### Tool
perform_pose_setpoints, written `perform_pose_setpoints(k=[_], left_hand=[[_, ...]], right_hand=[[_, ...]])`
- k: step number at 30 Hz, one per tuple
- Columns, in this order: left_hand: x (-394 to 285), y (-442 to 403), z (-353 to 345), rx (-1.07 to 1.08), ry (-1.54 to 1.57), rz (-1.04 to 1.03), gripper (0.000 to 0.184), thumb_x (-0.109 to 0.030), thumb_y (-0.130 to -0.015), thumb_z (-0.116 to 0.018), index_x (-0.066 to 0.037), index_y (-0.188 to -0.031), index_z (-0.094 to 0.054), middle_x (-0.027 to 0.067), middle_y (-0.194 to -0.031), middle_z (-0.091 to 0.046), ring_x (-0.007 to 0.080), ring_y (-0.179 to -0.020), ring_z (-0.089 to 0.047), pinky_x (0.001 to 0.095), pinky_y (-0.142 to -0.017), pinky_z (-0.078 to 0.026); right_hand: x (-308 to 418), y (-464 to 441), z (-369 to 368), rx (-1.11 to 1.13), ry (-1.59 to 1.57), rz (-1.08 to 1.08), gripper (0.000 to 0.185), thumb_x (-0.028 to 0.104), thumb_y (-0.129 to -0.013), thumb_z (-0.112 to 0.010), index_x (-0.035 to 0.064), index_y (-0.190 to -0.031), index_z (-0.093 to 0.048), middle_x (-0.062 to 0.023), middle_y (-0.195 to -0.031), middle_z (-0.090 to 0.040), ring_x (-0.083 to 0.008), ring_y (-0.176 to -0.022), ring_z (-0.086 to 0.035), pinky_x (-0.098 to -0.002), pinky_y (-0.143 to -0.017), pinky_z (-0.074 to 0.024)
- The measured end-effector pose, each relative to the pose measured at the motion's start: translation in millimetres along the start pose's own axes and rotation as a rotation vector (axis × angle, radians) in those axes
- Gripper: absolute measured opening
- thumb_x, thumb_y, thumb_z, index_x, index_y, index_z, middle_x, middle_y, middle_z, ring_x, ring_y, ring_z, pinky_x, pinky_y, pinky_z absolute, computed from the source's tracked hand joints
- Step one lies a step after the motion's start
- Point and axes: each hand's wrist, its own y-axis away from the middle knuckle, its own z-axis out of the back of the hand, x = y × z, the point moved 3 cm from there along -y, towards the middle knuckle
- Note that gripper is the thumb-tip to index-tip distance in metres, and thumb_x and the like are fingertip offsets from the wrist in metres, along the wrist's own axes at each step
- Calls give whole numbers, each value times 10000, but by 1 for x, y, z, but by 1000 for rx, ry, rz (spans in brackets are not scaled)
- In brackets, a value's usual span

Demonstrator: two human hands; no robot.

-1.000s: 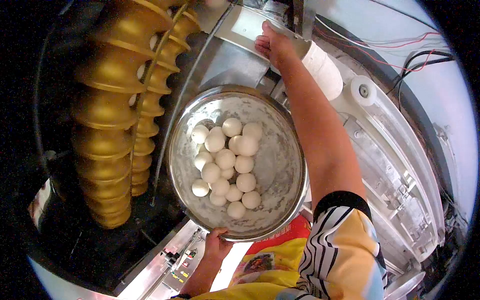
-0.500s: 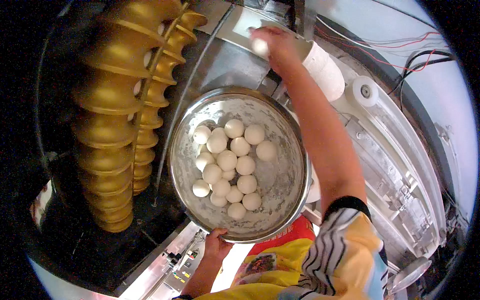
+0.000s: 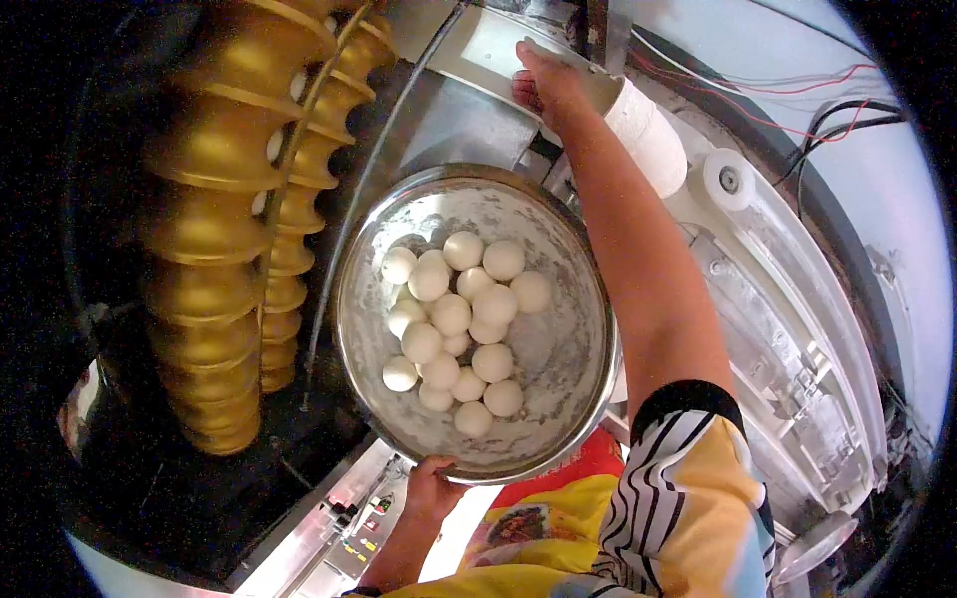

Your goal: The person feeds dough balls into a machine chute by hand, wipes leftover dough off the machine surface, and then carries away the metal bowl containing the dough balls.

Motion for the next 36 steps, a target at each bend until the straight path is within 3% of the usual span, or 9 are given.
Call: perform_pose_setpoints(k=[9, 12, 13, 16, 19, 22, 25, 28, 36], left_hand=[[0, 3, -10, 48, 38, 0, 566, -2, -704, -470, 4, -1247, -310, 200, -1235, -407, 385, -1136, -415, 565, -939, -363], [1, 3, -12, 93, 50, 13, 570, 4, -704, -471, -5, -1251, -311, 197, -1245, -400, 380, -1139, -414, 565, -936, -366], [1, 3, -14, 117, 53, 17, 574, 5, -703, -474, -5, -1252, -310, 196, -1249, -397, 379, -1139, -414, 562, -937, -367], [1, 5, -16, 99, 42, 28, 590, 11, -699, -480, -5, -1261, -300, 192, -1264, -384, 371, -1143, -413, 544, -943, -371], [-2, 5, -12, 72, 30, 22, 598, 17, -696, -484, -3, -1263, -297, 183, -1262, -394, 362, -1143, -417, 527, -962, -359], [-3, 4, -10, 74, 45, 26, 581, 18, -695, -491, 6, -1250, -317, 176, -1243, -422, 354, -1136, -428, 515, -986, -334], [-4, 10, -17, 74, 70, 22, 554, 13, -695, -498, 15, -1229, -349, 173, -1220, -449, 344, -1124, -443, 501, -995, -329], [4, 7, -20, 59, 115, 56, 524, 9, -696, -503, 20, -1205, -382, 172, -1204, -463, 329, -1113, -456, 482, -980, -356], [15, 5, -33, 25, 143, 92, 453, 7, -708, -488, 18, -1155, -420, 165, -1155, -494, 307, -1077, -486, 452, -946, -403]], right_hand=[[4, 8, -4, 2, 0, 26, 573, 430, -713, -679, -2, -1054, -517, -117, -949, -555, -185, -866, -552, -270, -784, -460], [13, 20, -16, 96, 290, 488, 555, 376, -670, -724, -17, -1019, -543, -96, -868, -578, -158, -753, -532, -236, -665, -421], [6, 15, -14, 163, 332, 461, 446, 267, -674, -715, 19, -1021, -585, -76, -947, -583, -167, -864, -531, -248, -787, -380], [5, 12, -12, 128, 470, 521, 358, 238, -695, -691, 14, -962, -611, -69, -877, -590, -153, -849, -526, -254, -781, -391], [14, 30, -12, 85, 26, 330, 298, 235, -725, -655, 15, -923, -622, -57, -849, -592, -148, -832, -526, -264, -779, -395], [40, 89, -28, 587, 427, 332, 258, 258, -760, -621, 31, -883, -627, -48, -857, -595, -138, -815, -534, -263, -753, -410], [48, 115, -34, 806, 614, 336, 279, 303, -788, -591, 42, -884, -618, -46, -849, -595, -122, -804, -535, -261, -734, -424], [35, 50, -8, 156, 254, 257, 357, 336, -788, -603, 20, -952, -582, -71, -863, -584, -137, -815, -536, -276, -726, -443], [-1, 0, -2, -22, -169, 7, 560, 449, -725, -666, -15, -991, -501, -114, -871, -537, -213, -789, -550, -330, -725, -494]])
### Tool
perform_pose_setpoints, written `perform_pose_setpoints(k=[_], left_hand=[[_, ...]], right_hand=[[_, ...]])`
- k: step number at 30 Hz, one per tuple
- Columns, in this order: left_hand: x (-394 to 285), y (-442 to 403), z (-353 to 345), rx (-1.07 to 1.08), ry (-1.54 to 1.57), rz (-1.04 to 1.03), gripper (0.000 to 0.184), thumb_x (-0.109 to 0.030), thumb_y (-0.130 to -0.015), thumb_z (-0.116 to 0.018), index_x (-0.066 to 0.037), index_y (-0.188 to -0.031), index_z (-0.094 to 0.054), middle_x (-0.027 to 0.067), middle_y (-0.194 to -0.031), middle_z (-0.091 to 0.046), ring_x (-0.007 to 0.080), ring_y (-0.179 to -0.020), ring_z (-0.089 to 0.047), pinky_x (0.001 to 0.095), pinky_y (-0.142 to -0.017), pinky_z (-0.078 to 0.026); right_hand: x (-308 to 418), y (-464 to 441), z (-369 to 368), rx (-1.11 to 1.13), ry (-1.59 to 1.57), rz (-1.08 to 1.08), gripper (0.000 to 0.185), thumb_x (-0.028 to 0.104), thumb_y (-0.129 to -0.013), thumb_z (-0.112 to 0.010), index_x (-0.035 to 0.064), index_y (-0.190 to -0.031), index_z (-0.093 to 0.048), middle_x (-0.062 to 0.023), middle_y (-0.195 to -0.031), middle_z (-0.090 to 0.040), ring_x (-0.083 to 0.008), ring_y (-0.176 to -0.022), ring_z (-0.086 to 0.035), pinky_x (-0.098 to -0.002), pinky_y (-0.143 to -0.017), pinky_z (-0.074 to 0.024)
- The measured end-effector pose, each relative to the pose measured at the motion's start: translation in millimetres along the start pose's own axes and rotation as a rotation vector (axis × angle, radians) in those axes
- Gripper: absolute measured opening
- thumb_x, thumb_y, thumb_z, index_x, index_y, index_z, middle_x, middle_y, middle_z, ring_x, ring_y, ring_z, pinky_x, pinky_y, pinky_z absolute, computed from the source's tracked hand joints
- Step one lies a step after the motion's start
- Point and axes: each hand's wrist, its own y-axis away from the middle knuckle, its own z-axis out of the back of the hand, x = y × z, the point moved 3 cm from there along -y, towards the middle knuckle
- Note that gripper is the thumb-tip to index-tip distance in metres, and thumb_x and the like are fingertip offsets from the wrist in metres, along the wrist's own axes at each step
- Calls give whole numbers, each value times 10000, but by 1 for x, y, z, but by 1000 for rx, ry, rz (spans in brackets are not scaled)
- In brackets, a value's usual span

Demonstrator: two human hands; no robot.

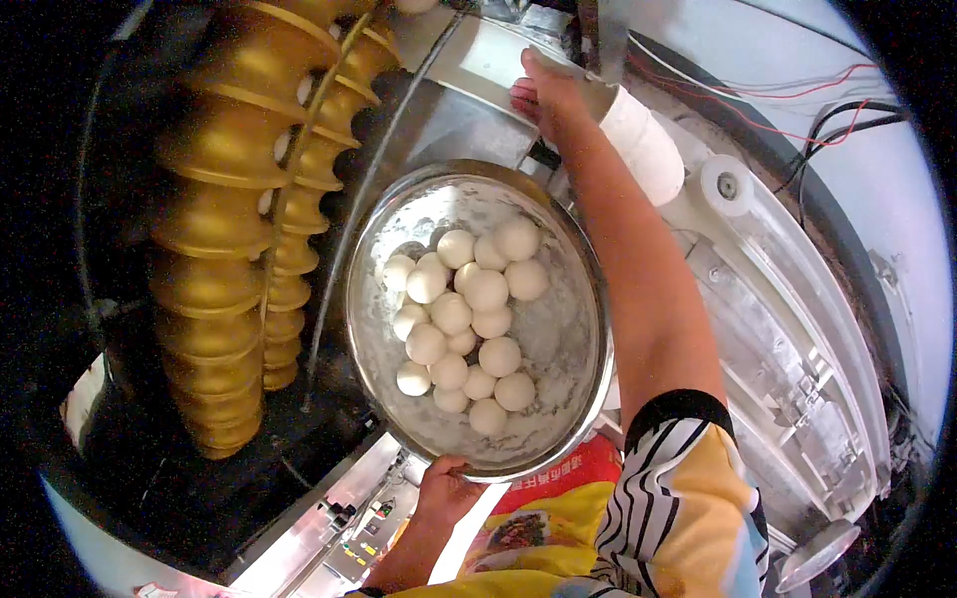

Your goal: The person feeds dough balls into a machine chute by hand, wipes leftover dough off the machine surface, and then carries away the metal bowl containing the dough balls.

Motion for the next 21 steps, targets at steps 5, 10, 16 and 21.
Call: perform_pose_setpoints(k=[5, 10, 16, 21], left_hand=[[2, -3, 3, 8, 0, -29, 454, 22, -695, -486, 15, -1144, -420, 157, -1158, -495, 298, -1079, -488, 434, -952, -402], [2, 1, -2, 71, 29, -5, 430, 26, -707, -493, 17, -1133, -435, 157, -1122, -521, 295, -1070, -498, 428, -951, -404], [3, 1, -6, 19, -30, -81, 315, -13, -763, -490, 38, -1066, -424, 167, -1060, -514, 299, -939, -542, 396, -763, -504], [6, -1, -4, 1, -60, -53, 295, -15, -752, -506, 24, -1034, -429, 161, -1032, -515, 314, -900, -546, 405, -735, -502]], right_hand=[[2, -1, 2, 10, -1, 16, 544, 425, -725, -676, -6, -1014, -514, -117, -932, -544, -206, -836, -545, -308, -721, -478], [4, -5, -1, 72, 512, 318, 421, 341, -733, -682, 9, -971, -580, -78, -923, -573, -148, -881, -532, -276, -738, -438], [45, 74, -32, 645, 284, 215, 246, 187, -749, -648, 10, -918, -632, -69, -817, -609, -126, -798, -557, -266, -734, -436], [51, 91, -45, 687, 578, 263, 278, 237, -772, -634, 4, -921, -602, -79, -841, -609, -144, -807, -562, -258, -754, -455]])
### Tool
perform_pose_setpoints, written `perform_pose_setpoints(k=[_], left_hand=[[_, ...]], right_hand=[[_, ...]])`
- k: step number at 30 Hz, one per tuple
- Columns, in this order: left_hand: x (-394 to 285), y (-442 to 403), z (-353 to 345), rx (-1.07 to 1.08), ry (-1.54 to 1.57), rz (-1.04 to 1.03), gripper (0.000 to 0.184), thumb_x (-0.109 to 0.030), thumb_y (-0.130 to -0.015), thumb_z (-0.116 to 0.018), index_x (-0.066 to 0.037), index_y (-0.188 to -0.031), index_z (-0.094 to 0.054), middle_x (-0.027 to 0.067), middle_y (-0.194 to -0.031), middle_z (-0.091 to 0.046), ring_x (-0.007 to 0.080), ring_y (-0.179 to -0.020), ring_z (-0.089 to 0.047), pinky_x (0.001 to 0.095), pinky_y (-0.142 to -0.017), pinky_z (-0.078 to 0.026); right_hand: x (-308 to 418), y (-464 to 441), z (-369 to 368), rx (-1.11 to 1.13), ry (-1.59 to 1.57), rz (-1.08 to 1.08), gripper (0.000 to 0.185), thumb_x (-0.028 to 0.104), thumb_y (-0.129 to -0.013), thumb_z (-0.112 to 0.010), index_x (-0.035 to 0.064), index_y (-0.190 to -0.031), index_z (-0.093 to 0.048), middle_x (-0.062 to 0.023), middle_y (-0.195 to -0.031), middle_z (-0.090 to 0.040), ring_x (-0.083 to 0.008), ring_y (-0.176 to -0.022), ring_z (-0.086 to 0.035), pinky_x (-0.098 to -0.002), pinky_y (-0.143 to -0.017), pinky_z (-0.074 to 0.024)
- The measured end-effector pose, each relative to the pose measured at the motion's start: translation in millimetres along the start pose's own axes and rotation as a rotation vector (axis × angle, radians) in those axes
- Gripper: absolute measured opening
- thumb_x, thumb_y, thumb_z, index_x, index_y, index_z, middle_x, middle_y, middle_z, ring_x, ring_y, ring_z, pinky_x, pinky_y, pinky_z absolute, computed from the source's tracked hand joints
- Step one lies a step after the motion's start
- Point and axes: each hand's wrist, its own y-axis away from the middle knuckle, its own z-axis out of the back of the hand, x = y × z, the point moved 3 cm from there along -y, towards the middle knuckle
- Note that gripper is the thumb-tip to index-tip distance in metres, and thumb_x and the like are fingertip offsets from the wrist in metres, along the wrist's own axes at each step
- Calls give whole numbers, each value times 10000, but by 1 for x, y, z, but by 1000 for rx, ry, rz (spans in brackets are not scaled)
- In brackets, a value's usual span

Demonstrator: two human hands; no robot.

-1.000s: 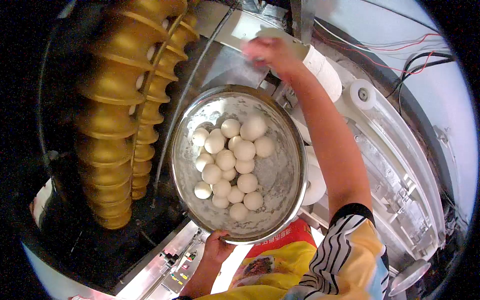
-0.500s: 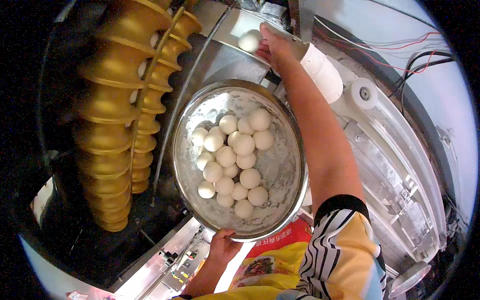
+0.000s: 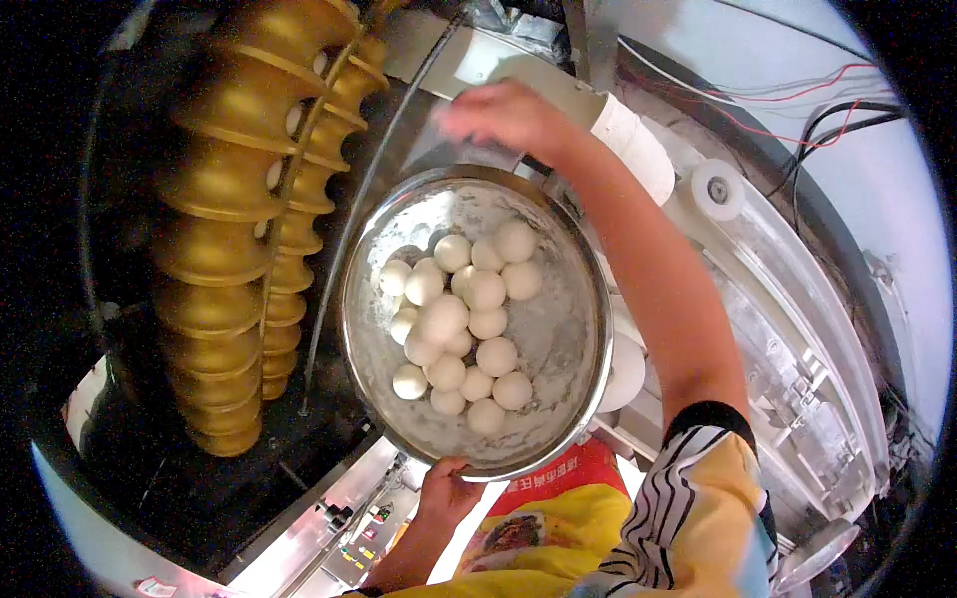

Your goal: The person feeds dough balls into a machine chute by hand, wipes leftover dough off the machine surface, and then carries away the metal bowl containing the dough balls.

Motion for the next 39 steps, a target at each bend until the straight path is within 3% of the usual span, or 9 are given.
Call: perform_pose_setpoints(k=[4, 14, 20, 23, 26, 29, 33, 37, 39], left_hand=[[1, 3, -5, -30, 65, -11, 319, -7, -740, -507, 29, -1043, -415, 174, -1041, -503, 336, -888, -544, 423, -688, -511], [0, -4, 9, 26, 91, -3, 391, 8, -737, -480, 42, -1112, -373, 191, -1064, -491, 347, -901, -549, 459, -670, -533], [-2, -1, 6, 35, 40, 28, 411, 11, -735, -479, 35, -1129, -364, 186, -1096, -483, 338, -948, -537, 436, -689, -535], [-3, 7, -5, 16, 52, 13, 414, 38, -708, -483, 18, -1114, -407, 168, -1100, -505, 311, -999, -526, 431, -829, -483], [-5, 1, 2, -27, 53, -18, 392, 24, -725, -488, 23, -1108, -404, 171, -1072, -503, 315, -978, -526, 419, -769, -508], [-2, -3, 6, -1, 32, -2, 376, 11, -733, -498, 30, -1097, -404, 169, -1040, -507, 329, -952, -531, 430, -708, -529], [-4, 0, 6, 18, 25, 13, 415, 29, -708, -484, 11, -1117, -416, 166, -1099, -507, 314, -1020, -511, 444, -847, -470], [-5, 1, 6, 26, -1, 22, 443, 30, -697, -475, -4, -1135, -420, 164, -1130, -501, 304, -1055, -498, 441, -914, -440], [-3, 1, 2, 14, 5, -7, 405, 13, -722, -477, 36, -1118, -396, 190, -1088, -505, 338, -977, -528, 460, -793, -488]], right_hand=[[-68, -33, 43, -550, -290, -327, 441, 366, -768, -646, -10, -979, -556, -94, -876, -586, -166, -836, -554, -269, -760, -469], [-94, -36, 45, -581, -504, -333, 544, 434, -737, -661, 3, -1034, -514, -85, -910, -539, -163, -825, -539, -264, -777, -480], [-67, -29, 33, -380, 173, -73, 319, 284, -718, -683, 81, -951, -604, -24, -881, -559, -104, -797, -505, -231, -752, -422], [-29, -6, 13, -330, -208, -9, 249, 232, -708, -669, 82, -902, -627, -11, -838, -570, -96, -804, -500, -235, -730, -409], [29, 31, -31, 425, 92, -12, 249, 233, -716, -661, 78, -908, -625, -15, -835, -577, -99, -819, -509, -235, -732, -411], [7, 12, -5, -3, 155, -192, 268, 226, -718, -652, 65, -930, -622, -23, -880, -589, -112, -819, -521, -250, -755, -424], [-83, -34, 49, -496, -392, -355, 412, 380, -727, -680, 27, -914, -579, -53, -851, -563, -147, -796, -533, -274, -749, -462], [-95, -39, 47, -602, -489, -383, 502, 429, -725, -678, 6, -951, -529, -70, -863, -546, -156, -792, -532, -274, -747, -477], [-91, -35, 48, -585, -532, -391, 524, 423, -723, -681, 0, -984, -512, -75, -883, -546, -159, -797, -533, -278, -750, -483]])
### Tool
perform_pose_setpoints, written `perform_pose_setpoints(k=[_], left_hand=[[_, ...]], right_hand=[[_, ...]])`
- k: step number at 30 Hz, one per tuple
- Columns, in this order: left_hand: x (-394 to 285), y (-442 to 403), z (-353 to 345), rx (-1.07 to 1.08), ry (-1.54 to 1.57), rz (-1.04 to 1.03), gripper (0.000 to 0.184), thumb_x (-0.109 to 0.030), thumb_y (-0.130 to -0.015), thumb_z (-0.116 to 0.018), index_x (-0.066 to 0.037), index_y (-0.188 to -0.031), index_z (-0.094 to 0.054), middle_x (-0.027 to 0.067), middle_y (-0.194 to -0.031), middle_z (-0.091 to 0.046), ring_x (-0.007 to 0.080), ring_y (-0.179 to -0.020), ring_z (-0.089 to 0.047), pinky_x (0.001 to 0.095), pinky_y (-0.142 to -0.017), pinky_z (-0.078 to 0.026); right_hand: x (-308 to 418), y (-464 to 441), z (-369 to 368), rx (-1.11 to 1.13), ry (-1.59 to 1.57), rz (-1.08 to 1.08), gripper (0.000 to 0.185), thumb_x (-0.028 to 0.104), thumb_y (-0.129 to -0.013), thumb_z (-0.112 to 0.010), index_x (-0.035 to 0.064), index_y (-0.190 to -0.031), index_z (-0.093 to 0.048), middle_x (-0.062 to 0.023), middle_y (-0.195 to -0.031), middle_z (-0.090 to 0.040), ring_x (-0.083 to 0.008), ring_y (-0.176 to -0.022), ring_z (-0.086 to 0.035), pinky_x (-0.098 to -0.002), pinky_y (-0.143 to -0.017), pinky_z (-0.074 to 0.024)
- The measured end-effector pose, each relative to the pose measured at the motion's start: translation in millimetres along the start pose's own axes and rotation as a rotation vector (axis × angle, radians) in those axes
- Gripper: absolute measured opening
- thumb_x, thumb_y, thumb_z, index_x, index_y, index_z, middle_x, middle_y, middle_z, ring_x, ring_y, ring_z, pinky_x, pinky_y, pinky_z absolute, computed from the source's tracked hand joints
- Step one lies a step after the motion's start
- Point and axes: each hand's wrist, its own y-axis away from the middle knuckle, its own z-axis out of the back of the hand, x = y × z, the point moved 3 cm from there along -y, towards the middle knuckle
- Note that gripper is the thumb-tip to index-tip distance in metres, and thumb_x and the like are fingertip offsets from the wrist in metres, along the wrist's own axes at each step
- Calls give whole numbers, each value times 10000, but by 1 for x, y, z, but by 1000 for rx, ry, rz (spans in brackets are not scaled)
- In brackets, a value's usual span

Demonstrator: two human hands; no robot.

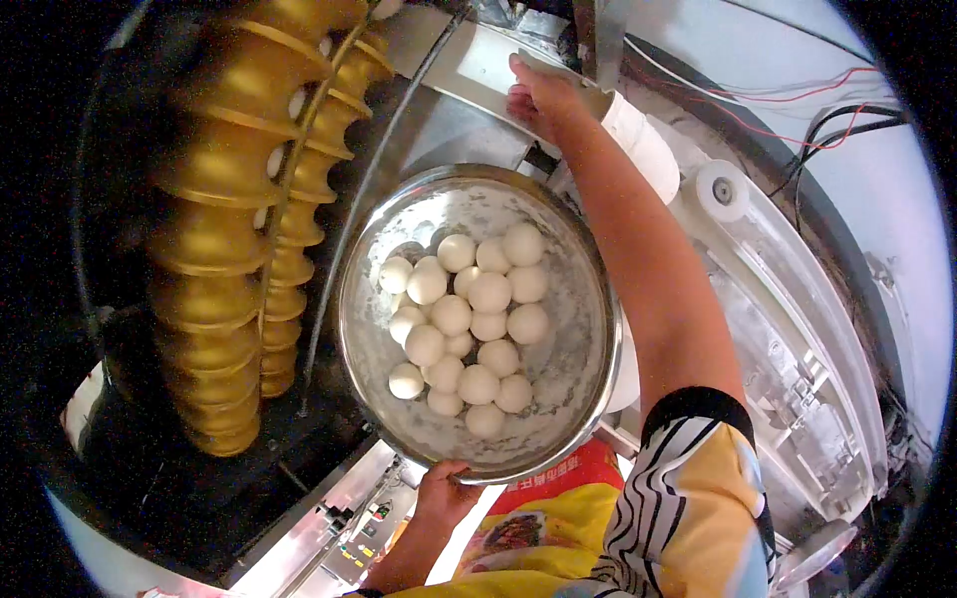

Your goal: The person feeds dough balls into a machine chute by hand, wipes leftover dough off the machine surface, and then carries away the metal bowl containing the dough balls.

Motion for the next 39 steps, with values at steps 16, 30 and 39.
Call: perform_pose_setpoints(k=[16, 30, 39], left_hand=[[-1, -7, 13, -45, -16, -13, 414, -6, -737, -467, 38, -1138, -373, 196, -1083, -495, 342, -901, -547, 422, -653, -528], [-2, -5, 9, 17, -12, 3, 408, -12, -738, -476, 45, -1129, -375, 192, -1038, -518, 339, -864, -565, 403, -647, -544], [-5, -4, 8, 39, -22, 7, 408, -7, -737, -477, 54, -1125, -369, 198, -1079, -499, 338, -912, -556, 405, -638, -541]], right_hand=[[31, 129, -68, 788, 666, 271, 240, 235, -712, -654, 65, -881, -647, -11, -837, -613, -116, -803, -523, -235, -761, -386], [3, 6, -8, -31, -38, 46, 489, 392, -708, -704, 0, -922, -504, -90, -758, -529, -172, -639, -530, -283, -586, -489], [6, 9, -20, -15, 608, 384, 548, 374, -704, -695, 16, -1083, -524, -100, -999, -559, -173, -842, -542, -286, -790, -441]])
